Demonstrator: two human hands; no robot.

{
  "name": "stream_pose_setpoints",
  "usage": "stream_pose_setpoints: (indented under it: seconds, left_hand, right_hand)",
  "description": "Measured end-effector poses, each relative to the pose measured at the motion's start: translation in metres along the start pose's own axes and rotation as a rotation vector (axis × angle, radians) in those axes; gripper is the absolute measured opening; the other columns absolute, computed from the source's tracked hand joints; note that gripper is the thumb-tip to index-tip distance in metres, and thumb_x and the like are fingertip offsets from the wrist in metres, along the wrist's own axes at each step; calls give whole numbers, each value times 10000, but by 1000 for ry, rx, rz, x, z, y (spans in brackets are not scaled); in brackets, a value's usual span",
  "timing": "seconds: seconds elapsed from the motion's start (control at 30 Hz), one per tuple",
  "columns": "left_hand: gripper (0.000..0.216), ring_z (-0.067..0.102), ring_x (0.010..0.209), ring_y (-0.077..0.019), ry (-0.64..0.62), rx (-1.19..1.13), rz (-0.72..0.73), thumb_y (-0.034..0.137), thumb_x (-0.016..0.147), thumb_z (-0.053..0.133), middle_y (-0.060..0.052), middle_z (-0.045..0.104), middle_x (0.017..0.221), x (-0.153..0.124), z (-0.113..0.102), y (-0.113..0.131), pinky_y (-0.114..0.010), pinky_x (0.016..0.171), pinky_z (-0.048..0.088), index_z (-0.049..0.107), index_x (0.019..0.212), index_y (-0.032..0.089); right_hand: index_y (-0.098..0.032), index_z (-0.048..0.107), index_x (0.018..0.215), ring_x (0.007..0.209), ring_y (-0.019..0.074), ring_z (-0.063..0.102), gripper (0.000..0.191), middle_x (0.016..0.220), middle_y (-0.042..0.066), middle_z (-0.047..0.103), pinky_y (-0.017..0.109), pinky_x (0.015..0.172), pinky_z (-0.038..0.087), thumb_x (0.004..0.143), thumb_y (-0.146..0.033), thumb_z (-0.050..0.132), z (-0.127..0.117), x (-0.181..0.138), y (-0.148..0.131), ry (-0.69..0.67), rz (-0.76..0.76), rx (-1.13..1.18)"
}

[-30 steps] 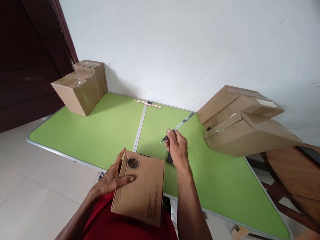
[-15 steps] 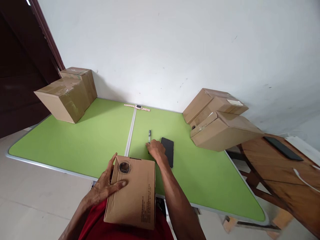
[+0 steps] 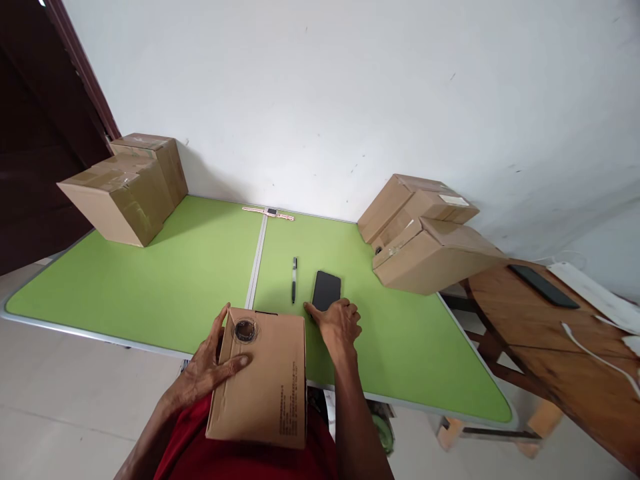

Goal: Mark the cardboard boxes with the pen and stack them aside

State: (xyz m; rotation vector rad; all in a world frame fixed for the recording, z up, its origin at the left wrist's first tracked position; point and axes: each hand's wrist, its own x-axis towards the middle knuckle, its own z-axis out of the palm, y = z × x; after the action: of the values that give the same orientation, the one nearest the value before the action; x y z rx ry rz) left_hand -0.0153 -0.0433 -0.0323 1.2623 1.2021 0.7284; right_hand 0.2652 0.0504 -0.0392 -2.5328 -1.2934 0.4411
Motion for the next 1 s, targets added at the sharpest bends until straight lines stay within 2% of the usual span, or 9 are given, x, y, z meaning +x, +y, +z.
stream_pose_setpoints:
  seconds: [0.13,0.23,0.33,0.4,0.5,0.63,0.77,0.9,1.0]
  left_hand:
    - [1165,440,1545,-354,-6,-43,1,550,942,729,-139,423,1698,0,1,-3,-535,1279,371,-109,1709,291]
    - [1145,413,1563,-352,-8,-16,2,554,949,716,-124,382,1724,0,0,-4,-529,1279,373,-100,1711,299]
    - [1128,405,1567,-367,5,21,-8,559,949,713,-124,404,1713,1,-1,-3,-541,1273,378,-76,1715,306]
    - [1126,420,1557,-374,13,22,-11,554,943,724,-126,431,1698,1,-1,-2,-541,1270,381,-55,1718,310]
    - [1112,460,1533,-365,13,16,-10,559,943,724,-114,445,1691,1,-1,-3,-531,1262,396,-40,1717,329]
    - [1107,424,1556,-359,24,22,0,569,938,726,-113,411,1710,2,-1,-8,-545,1276,367,-23,1717,331]
    - [1126,514,1488,-383,48,-39,-5,557,900,774,-144,472,1661,5,1,-7,-554,1221,444,36,1718,325]
    - [1124,595,1405,-375,57,-137,-16,539,851,831,-164,524,1595,14,10,-2,-519,1153,511,137,1705,311]
    - [1102,634,1341,-352,15,-213,37,532,840,847,-159,589,1500,24,18,-4,-484,1118,518,184,1690,305]
  right_hand:
    - [3,552,1311,1294,518,582,847,1359,397,584,527,948,528,716,-504,876,-3,13,6,-43,19,132]
    - [-95,670,1088,1168,480,674,596,1186,316,713,493,898,548,698,-503,861,-5,21,19,-111,21,284]
    - [-184,677,844,1081,445,713,345,995,217,773,496,882,566,701,-456,833,-4,25,32,-180,26,501]
    - [-203,679,860,1060,407,728,317,972,170,786,490,862,593,706,-446,814,-3,25,38,-228,32,690]
    - [-215,697,994,1014,349,763,415,1015,116,805,475,821,639,703,-492,800,-5,17,46,-342,16,1003]
    - [-218,727,1070,1024,313,789,476,1145,89,808,495,910,647,697,-481,861,-23,-11,57,-469,7,1372]
    - [-204,771,1130,1018,258,800,426,1153,83,824,410,897,662,744,-307,917,-52,-53,61,-594,154,1777]
    - [-182,811,1080,921,258,810,352,1084,104,838,403,827,671,792,-361,909,-69,-92,46,-873,221,1855]
    - [-176,817,1112,935,294,798,487,1063,126,837,454,843,655,793,-536,893,-62,-115,24,-1104,199,1843]
